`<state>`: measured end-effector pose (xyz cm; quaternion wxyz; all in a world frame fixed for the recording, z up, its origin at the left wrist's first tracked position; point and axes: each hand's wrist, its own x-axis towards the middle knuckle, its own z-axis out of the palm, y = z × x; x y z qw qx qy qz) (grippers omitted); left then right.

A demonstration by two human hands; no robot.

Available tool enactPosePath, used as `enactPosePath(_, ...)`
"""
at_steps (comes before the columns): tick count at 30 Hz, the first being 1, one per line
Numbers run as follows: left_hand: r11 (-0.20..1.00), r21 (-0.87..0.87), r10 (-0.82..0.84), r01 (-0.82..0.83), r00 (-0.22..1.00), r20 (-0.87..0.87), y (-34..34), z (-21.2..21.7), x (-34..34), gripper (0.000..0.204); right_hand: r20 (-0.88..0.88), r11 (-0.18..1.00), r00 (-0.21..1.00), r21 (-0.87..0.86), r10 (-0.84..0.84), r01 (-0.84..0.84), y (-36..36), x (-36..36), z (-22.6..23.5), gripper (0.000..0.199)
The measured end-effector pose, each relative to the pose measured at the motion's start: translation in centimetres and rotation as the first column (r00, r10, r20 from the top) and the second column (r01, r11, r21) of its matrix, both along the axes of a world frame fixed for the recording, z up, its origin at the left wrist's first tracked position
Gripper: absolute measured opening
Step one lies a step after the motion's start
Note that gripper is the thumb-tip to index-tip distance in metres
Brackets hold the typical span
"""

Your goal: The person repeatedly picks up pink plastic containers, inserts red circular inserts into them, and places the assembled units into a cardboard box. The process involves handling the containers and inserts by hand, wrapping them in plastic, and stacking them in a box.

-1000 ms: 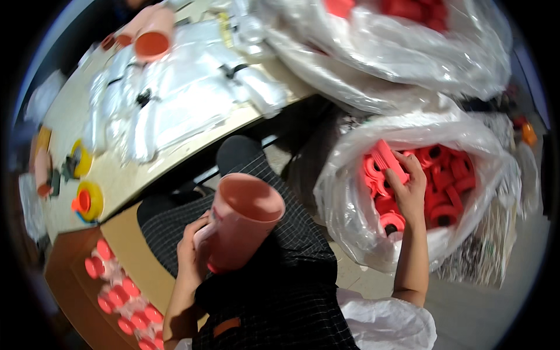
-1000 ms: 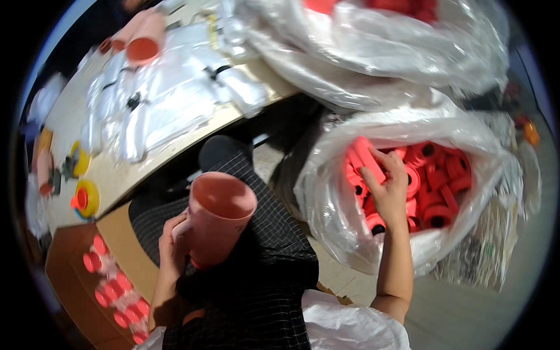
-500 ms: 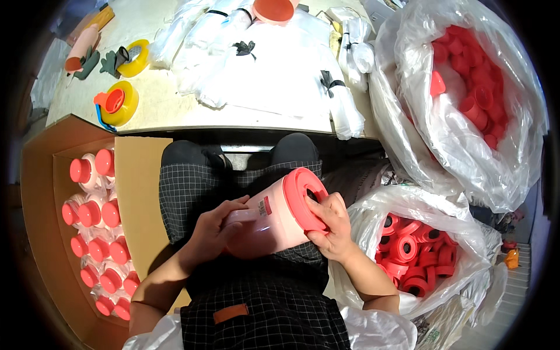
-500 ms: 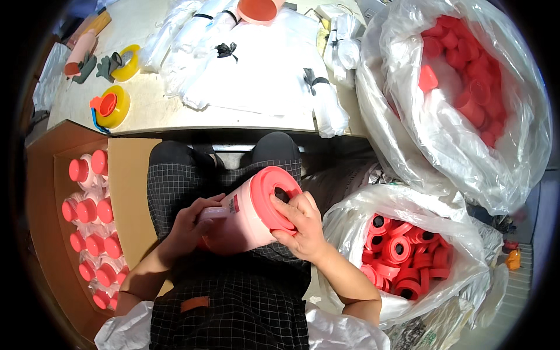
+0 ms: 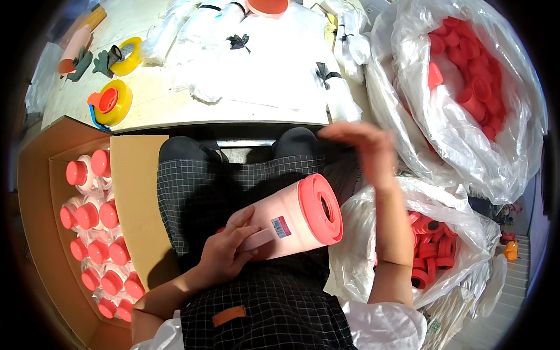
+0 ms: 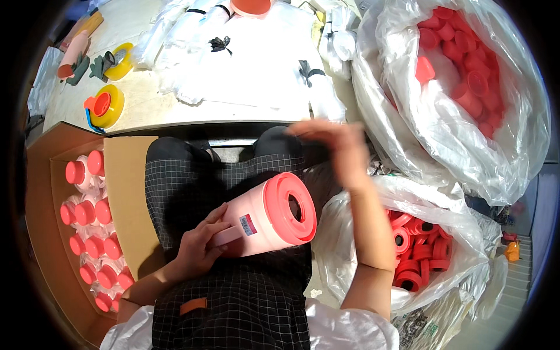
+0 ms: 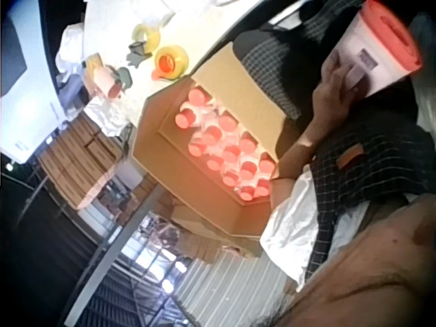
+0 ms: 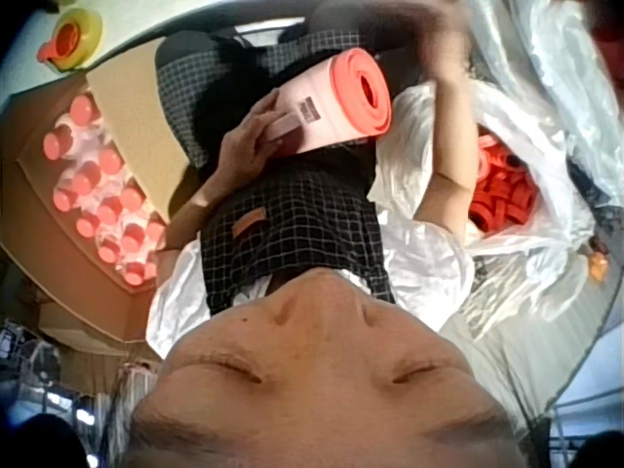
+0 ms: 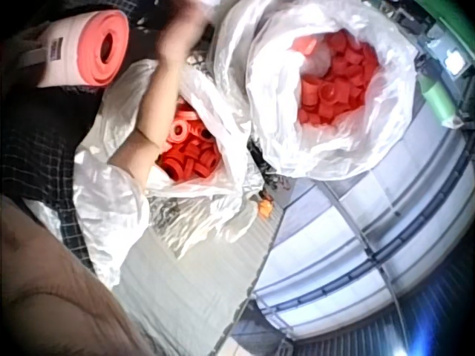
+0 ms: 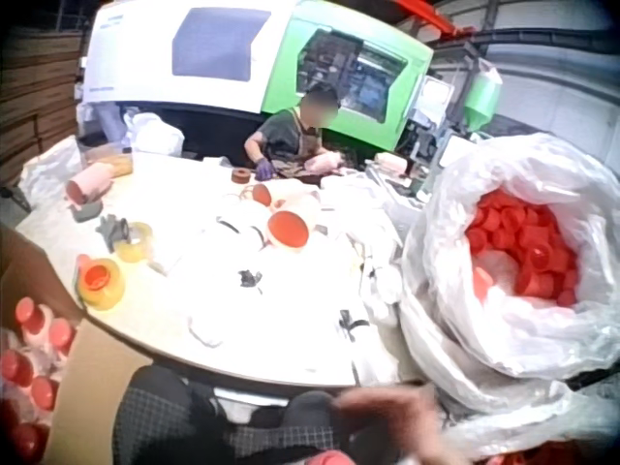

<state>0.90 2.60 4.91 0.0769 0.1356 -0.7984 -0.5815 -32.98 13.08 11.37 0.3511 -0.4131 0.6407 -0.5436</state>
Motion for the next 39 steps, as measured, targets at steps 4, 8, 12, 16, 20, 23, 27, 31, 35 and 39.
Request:
enactPosePath(4, 0.999, -0.031, 0.003, -0.003, 1.0, -0.011, -0.2, -0.3, -0.5, 0.046, 0.175, 0.892, 0.903, 0.171, 0.392, -0.42, -2.2, 5.1, -5.9, 0.091)
enactPosePath(8, 0.998, -0.036, 0.058, -0.059, 0.998, -0.017, -0.1, -0.7, 0.2, 0.048, 0.235, 0.96, 0.964, 0.216, 0.124, -0.176, 0.1, -1.3, -7.4, 0.099)
enactPosePath(12, 0.999, 0.032, 0.041, -0.042, 0.999, 0.011, -0.1, -0.7, -0.6, 0.047, 0.409, 0.976, 0.907, 0.137, 0.099, -0.168, 1.4, 3.6, -9.7, 0.08)
enactPosePath(16, 0.998, -0.026, -0.052, 0.051, 0.998, -0.021, -2.8, 1.7, -3.0, 0.049, 0.336, 0.972, 0.927, 0.102, 0.165, -0.21, 2.0, 3.4, -9.9, 0.057)
enactPosePath(20, 0.952, -0.221, -0.29, 0.214, 0.864, -0.411, -5.5, 7.8, -9.1, 0.031, 0.11, 0.969, 0.968, 0.069, 0.228, -0.236, 1.4, 2.7, -9.7, 0.047)
enactPosePath(23, 0.938, -0.345, -0.221, 0.041, 0.836, -0.502, -6.6, 8.2, -15.8, 0.01, -0.04, 0.97, 0.971, 0.07, 0.237, -0.233, 1.0, 1.8, -8.6, 0.032)
enactPosePath(27, 0.883, -0.405, 0.076, -0.236, 0.925, -0.373, -13.6, -3.0, -29.5, 0.011, -0.084, 0.976, 0.974, 0.08, 0.21, -0.203, 0.7, 0.9, -8.9, 0.034)
enactPosePath(31, 0.79, -0.594, 0.145, -0.151, 0.988, -0.057, -18.2, -10.0, -33.7, 0.01, -0.053, 0.988, 0.987, -0.005, 0.155, -0.155, 0.4, 0.2, -9.4, 0.032)
enactPosePath(35, 0.795, -0.592, 0.135, -0.134, 0.99, -0.042, -18.3, -10.2, -34.3, 0.019, -0.038, 0.995, 0.996, -0.058, 0.077, -0.079, 0.2, -0.6, -10.3, 0.026)
enactPosePath(39, 0.71, -0.691, 0.034, -0.136, 0.987, -0.159, -17.5, -9.4, -34.2, 0.018, -0.175, 0.998, 0.984, -0.059, -0.013, 0.003, -1.2, -0.6, -10.1, 0.02)
